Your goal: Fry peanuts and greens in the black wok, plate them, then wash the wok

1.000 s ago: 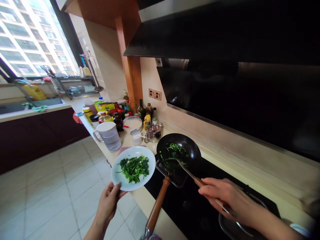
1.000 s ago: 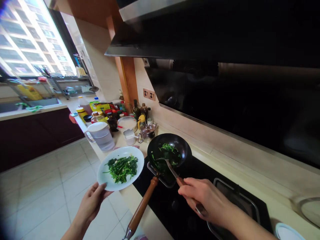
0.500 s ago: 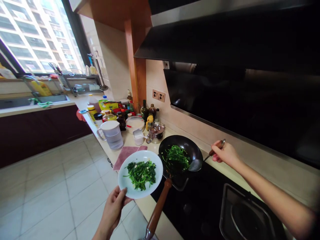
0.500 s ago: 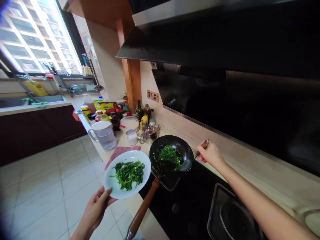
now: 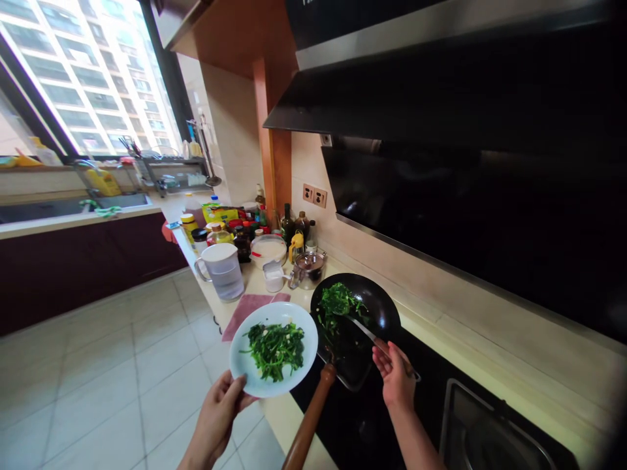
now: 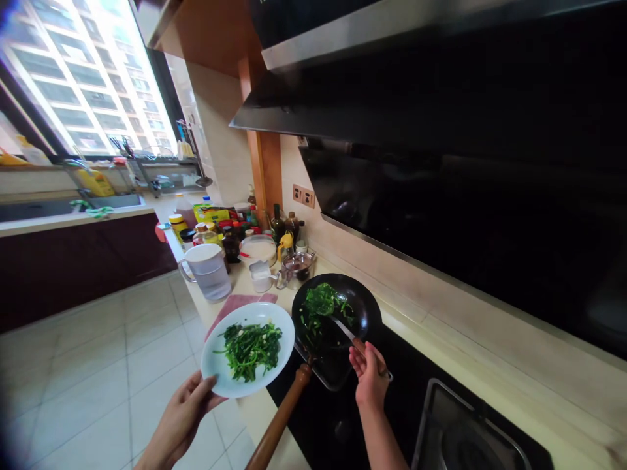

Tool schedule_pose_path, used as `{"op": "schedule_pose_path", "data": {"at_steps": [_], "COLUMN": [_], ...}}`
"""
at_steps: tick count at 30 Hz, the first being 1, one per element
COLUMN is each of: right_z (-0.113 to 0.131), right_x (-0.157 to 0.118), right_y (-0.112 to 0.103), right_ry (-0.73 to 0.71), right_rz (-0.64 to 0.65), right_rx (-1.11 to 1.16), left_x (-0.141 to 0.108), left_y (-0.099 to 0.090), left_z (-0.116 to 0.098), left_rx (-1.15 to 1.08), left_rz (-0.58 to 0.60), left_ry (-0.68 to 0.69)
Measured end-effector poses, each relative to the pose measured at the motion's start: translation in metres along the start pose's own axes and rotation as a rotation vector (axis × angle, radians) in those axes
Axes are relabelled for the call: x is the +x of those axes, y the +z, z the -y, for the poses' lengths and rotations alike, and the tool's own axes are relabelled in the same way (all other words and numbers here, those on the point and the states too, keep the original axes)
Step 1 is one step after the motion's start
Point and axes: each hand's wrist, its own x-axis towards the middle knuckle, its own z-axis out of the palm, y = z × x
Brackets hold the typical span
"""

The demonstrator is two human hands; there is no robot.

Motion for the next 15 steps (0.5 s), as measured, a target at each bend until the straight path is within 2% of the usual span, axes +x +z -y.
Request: {"op": "schedule_pose_path", "data": {"at_steps": [4,8,12,15], "right_z": [0.015,0.058,0.11,0.133], "right_x": [-0.004,-0.009,-0.021,-0.036], "right_y": [-0.005,-0.012,-0.01,-0.01], "right_ry": [0.009,-0.05,-0.139,-0.204], "right_rz": [-0.014,-0.013,0.006,0.055], "right_rx": [0.001,-0.042,-0.098,-0.181], "left_x": [0.003,0.013,0.029,0.039], "left_y": [0.011,0.031,0.068,0.101], "left_z": [-0.004,-0.011,-0.012,-0.004], "left_rx": [0.003,0.019,0.022,-0.003], "left_rz": [0.011,0.069,0.117,0.169], "left_ry": [0.014,0.047,0.067,0.068]}}
